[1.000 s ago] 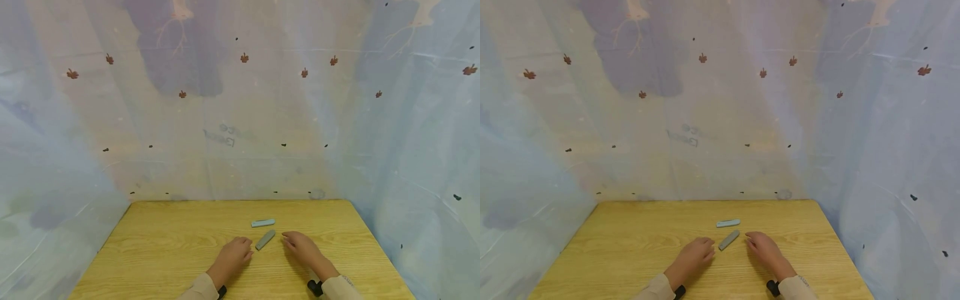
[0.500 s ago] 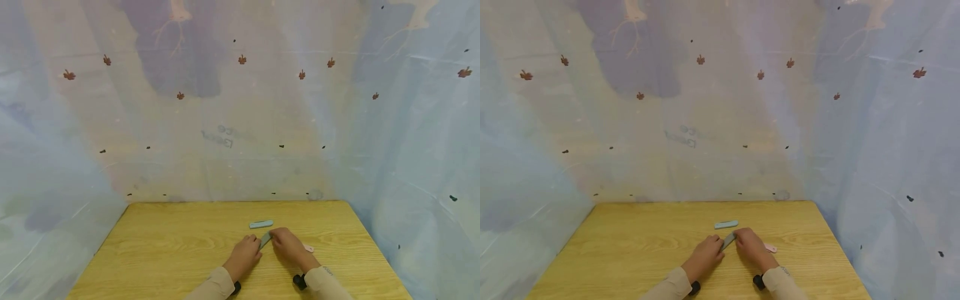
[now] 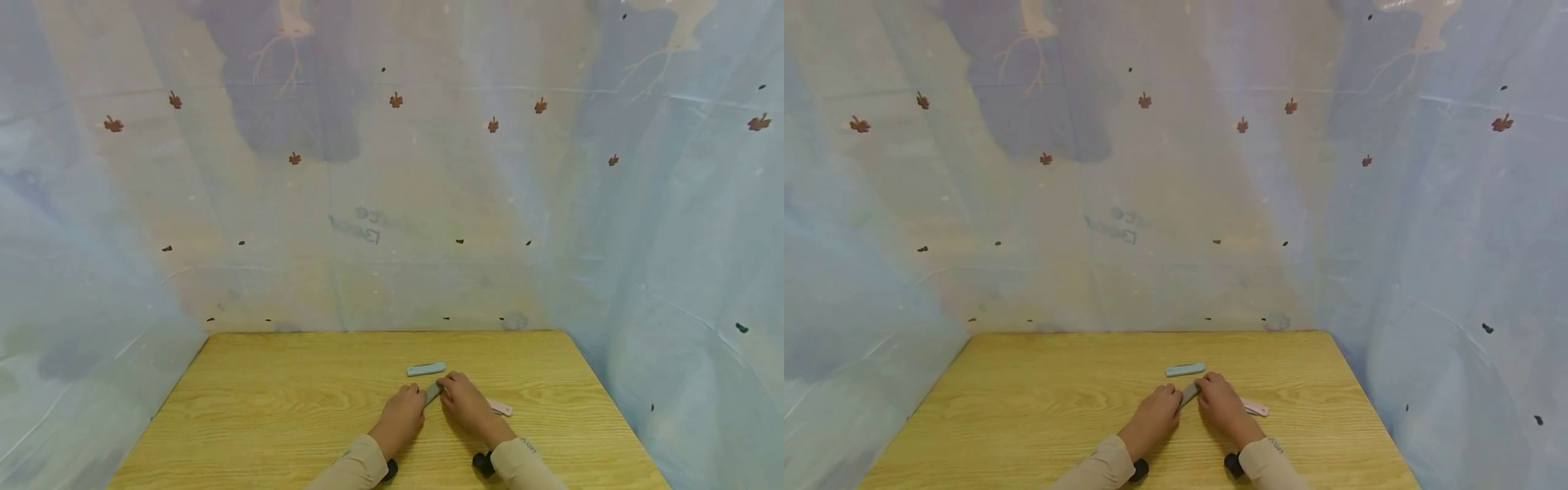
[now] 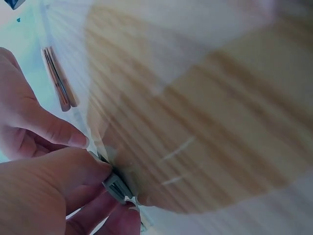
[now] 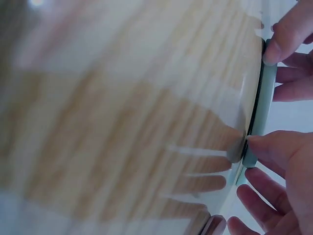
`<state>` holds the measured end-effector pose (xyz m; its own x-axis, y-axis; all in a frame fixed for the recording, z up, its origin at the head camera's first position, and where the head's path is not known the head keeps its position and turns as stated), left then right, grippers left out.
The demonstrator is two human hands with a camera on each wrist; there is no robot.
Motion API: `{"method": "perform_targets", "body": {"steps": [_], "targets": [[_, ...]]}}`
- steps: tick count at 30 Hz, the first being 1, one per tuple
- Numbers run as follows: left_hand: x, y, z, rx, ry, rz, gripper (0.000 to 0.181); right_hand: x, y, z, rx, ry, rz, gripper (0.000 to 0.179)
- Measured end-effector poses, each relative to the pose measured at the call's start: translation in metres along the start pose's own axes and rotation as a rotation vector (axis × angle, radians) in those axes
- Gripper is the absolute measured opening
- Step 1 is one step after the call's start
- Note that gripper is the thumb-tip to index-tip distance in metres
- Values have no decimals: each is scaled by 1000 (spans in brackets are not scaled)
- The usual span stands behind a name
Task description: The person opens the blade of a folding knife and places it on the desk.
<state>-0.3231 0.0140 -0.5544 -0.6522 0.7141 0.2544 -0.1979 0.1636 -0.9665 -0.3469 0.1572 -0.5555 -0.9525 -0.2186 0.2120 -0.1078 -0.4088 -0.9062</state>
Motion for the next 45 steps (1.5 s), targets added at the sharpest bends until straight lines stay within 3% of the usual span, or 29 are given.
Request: {"method": "perform_targets", "body": {"steps": [10, 15, 20, 27, 33, 36, 40, 45], "targets": [[-13, 3, 12, -137, -27, 67, 12, -3, 1, 6, -16, -92, -43, 23], [-20, 2, 17, -230, -39, 55, 3, -3, 3, 5, 43, -81, 79, 21], [-28, 3, 20, -392, -77, 28, 6, -5, 2, 10, 167, -56, 201, 21], [-34, -15, 24, -741, -86, -97, 7, -9, -22, 25, 471, 18, 140, 26], [-30, -41, 26, -923, -73, -262, 20, -9, -43, 31, 844, 167, 142, 32], [-28, -53, 25, -1027, -93, -335, 25, -10, -48, 34, 978, 190, 175, 32], [-27, -66, 23, -1153, -108, -413, 25, -13, -54, 45, 1077, 199, 203, 29], [-27, -76, 19, -1239, -96, -472, 26, -16, -63, 58, 1139, 296, 163, 31]]}}
Point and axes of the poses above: each hand's wrist, its own x-axis towards the middle knuckle, its own y-axis out of the palm, z = x × y, the point moved 4 cm from there along x, towards the middle knuckle, and after that the axes turned 15 degrees about y, right-handed, at the moved point
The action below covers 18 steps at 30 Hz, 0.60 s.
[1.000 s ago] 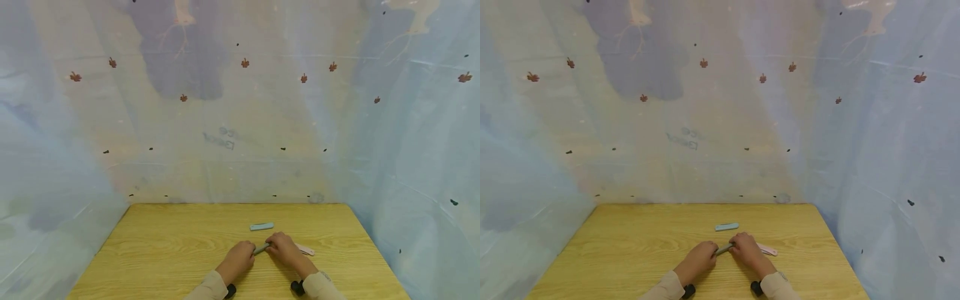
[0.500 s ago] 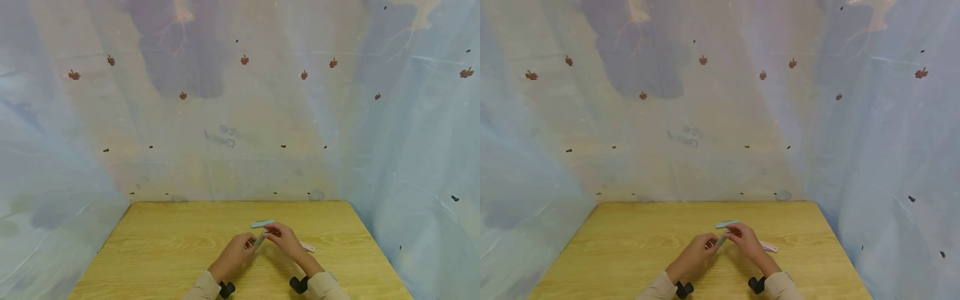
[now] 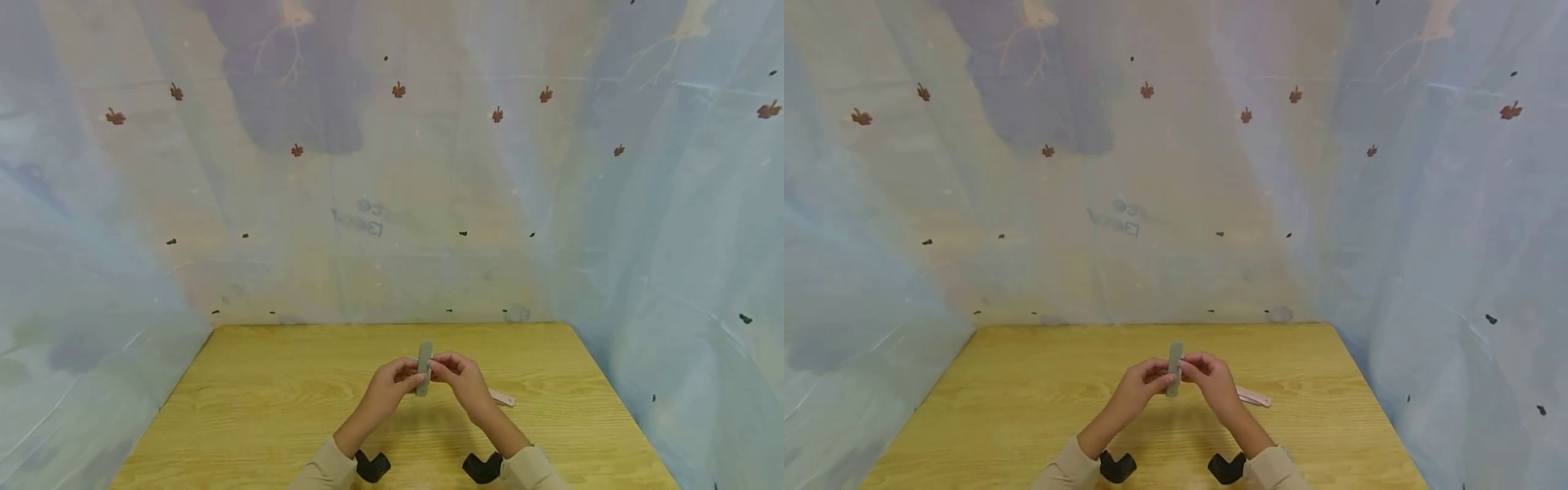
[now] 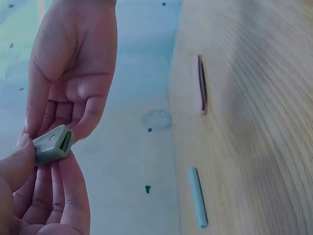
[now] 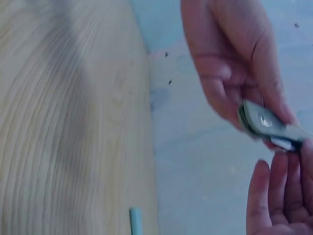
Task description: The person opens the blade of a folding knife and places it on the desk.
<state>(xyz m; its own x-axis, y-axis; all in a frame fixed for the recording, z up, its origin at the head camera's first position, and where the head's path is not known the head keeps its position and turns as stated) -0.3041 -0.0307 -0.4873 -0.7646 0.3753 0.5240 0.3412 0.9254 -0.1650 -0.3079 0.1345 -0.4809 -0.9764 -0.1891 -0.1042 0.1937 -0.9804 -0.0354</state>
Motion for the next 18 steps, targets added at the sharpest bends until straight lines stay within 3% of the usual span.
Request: {"method": "perform_targets", "body": {"steps": [7, 14, 18], "targets": [[2, -1, -9, -87, 13, -61, 25, -4, 9, 8, 132, 6, -66, 31], [2, -2, -18, -186, -79, -116, 26, -6, 16, 10, 253, 6, -126, 32], [-2, -1, -23, -235, -119, -134, 26, -17, 23, 21, 269, 26, -133, 28]]}}
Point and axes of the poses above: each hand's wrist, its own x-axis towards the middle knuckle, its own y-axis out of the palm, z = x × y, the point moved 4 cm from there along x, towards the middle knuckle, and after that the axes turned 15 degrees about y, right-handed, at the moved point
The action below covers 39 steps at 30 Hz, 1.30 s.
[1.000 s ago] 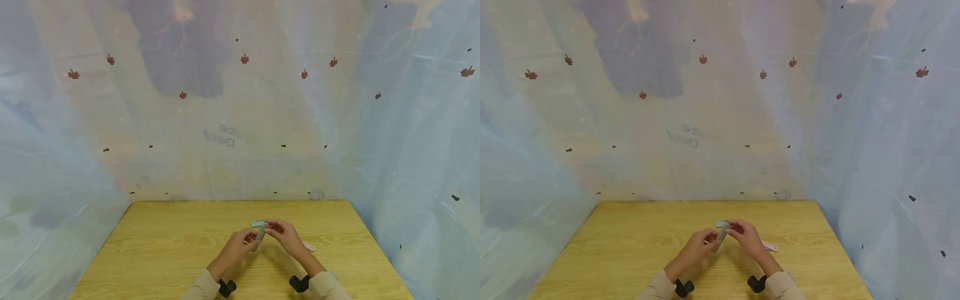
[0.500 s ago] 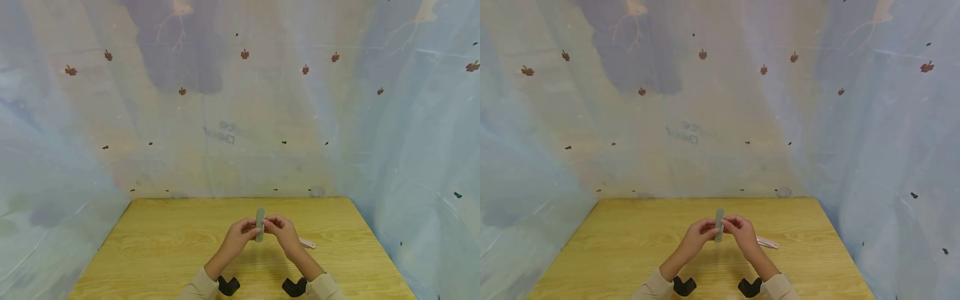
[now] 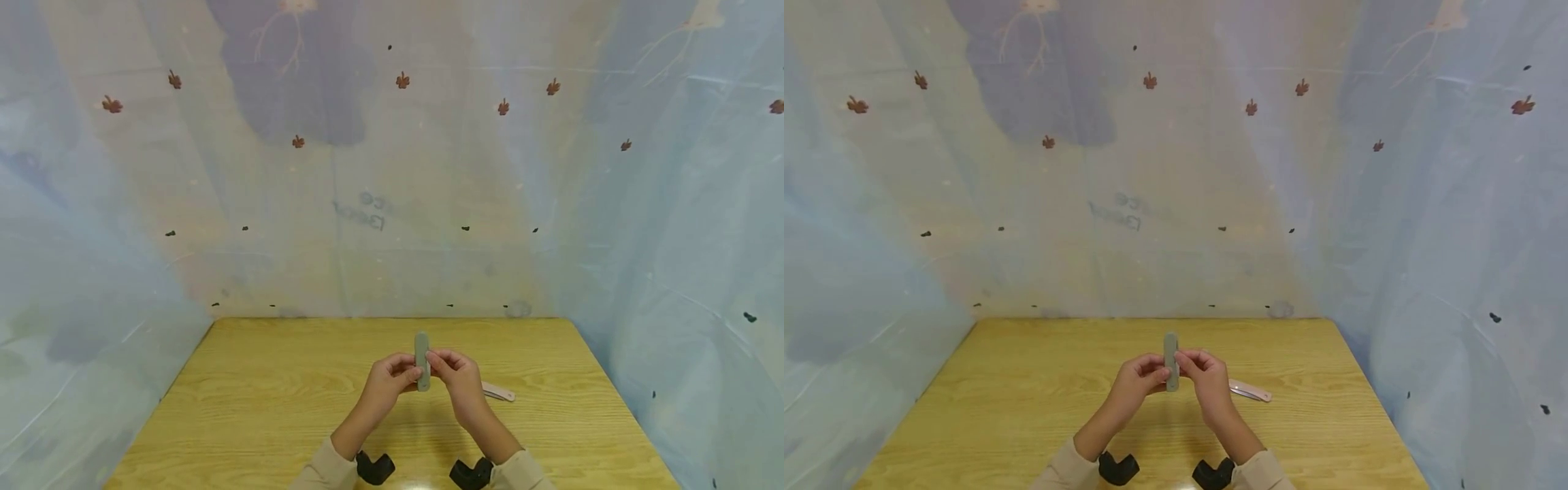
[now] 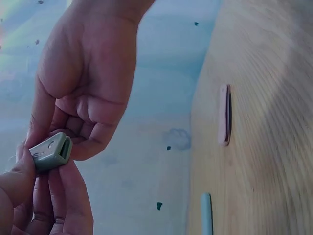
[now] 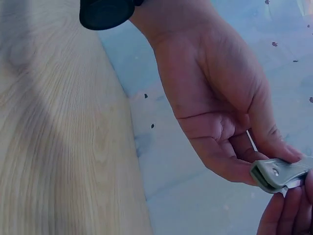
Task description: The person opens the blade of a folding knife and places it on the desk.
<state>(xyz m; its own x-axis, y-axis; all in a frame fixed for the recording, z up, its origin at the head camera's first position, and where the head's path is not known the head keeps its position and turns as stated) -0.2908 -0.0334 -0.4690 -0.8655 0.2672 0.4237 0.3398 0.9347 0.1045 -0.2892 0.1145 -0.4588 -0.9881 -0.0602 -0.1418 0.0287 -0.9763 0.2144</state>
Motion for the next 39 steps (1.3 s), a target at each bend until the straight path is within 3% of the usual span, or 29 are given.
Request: {"method": "perform_targets", "body": {"steps": [4, 9, 15, 21, 30, 39], "targets": [[-3, -1, 11, -45, -17, -32, 28, -8, 6, 5, 40, 21, -4, 25], [-6, -1, 14, -71, -24, -56, 33, -10, 7, 1, 75, 31, -10, 26], [-10, -2, 16, -88, -14, -71, 35, -12, 8, -4, 70, 57, -11, 27], [-14, -3, 19, -82, -49, -95, 36, -5, 4, -15, 20, 79, 23, 28], [-24, -8, 25, -76, -142, -50, 34, 3, -9, -33, -137, 130, 119, 36], [-34, -8, 31, -78, -170, -21, 34, -3, -13, -42, -141, 165, 155, 31]]}}
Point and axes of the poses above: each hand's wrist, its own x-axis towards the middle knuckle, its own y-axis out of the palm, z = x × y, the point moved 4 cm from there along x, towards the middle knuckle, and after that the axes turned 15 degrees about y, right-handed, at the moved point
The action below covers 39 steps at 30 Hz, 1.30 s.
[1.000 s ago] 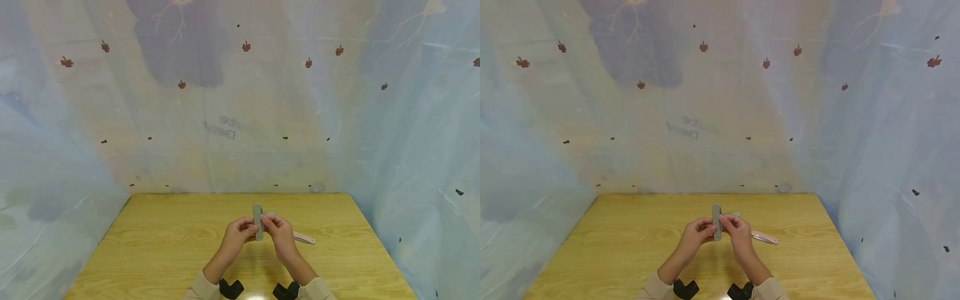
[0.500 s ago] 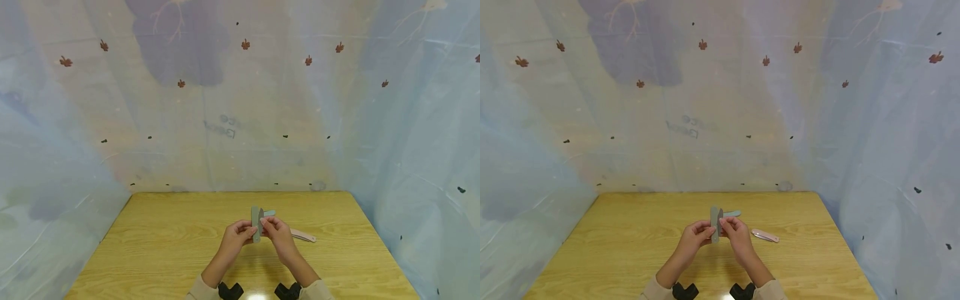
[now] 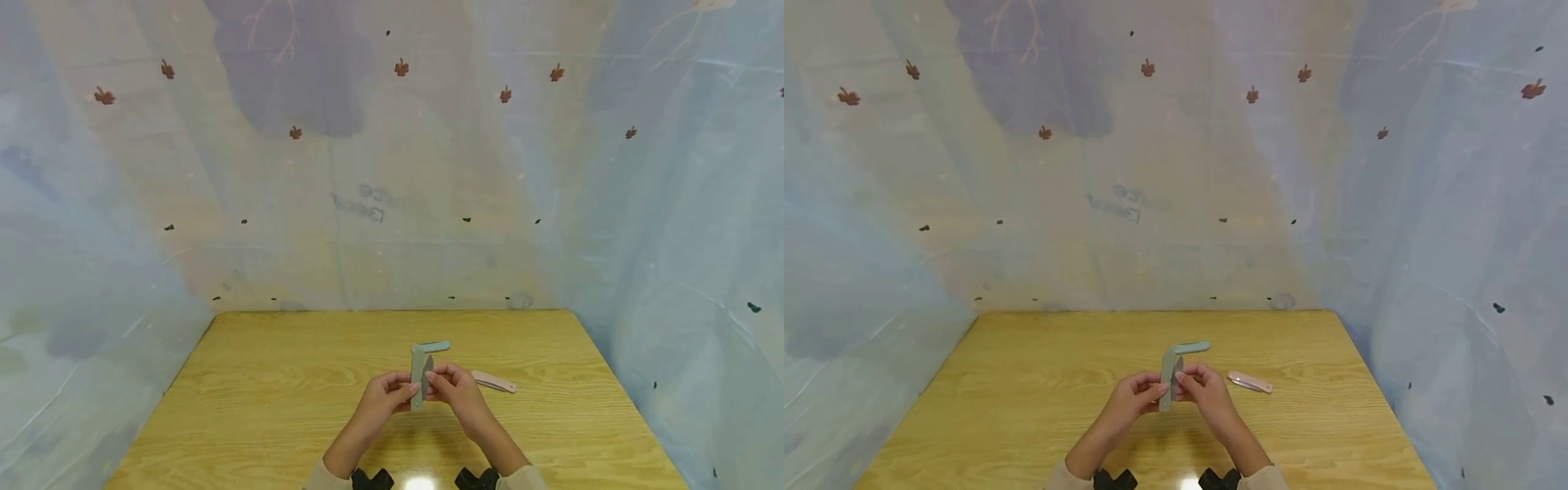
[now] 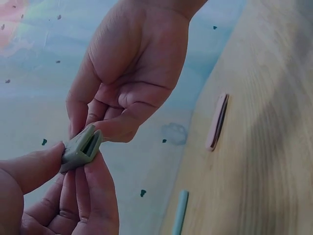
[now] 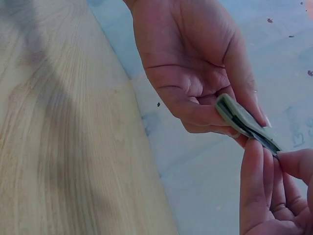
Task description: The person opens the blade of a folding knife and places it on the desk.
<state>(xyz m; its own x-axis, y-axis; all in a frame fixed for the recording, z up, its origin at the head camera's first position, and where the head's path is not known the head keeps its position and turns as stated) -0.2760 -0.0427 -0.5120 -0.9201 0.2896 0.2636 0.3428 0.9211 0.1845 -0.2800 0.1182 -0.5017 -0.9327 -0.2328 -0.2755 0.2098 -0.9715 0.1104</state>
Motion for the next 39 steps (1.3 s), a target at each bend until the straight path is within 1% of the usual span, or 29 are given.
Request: {"method": "perform_targets", "body": {"steps": [5, 12, 16, 20, 27, 32, 39], "targets": [[-3, 0, 7, 2, -21, -22, 33, 1, -1, -7, 25, 28, 4, 29], [-8, -2, 14, -53, -42, -57, 34, 2, -3, -14, 66, 37, 5, 23], [-9, -6, 17, -66, -44, -82, 36, 2, -4, -16, 104, 32, 3, 22], [-10, -9, 16, -75, -30, -108, 40, 2, -5, -20, 149, 32, -1, 22], [-9, -13, 15, -91, -20, -194, 40, 4, -6, -23, 212, 42, -11, 24], [-9, -15, 16, -135, -9, -222, 40, 5, -4, -26, 264, 55, -35, 21], [-12, -16, 15, -207, -10, -247, 40, 2, -2, -28, 326, 22, -57, 17]]}}
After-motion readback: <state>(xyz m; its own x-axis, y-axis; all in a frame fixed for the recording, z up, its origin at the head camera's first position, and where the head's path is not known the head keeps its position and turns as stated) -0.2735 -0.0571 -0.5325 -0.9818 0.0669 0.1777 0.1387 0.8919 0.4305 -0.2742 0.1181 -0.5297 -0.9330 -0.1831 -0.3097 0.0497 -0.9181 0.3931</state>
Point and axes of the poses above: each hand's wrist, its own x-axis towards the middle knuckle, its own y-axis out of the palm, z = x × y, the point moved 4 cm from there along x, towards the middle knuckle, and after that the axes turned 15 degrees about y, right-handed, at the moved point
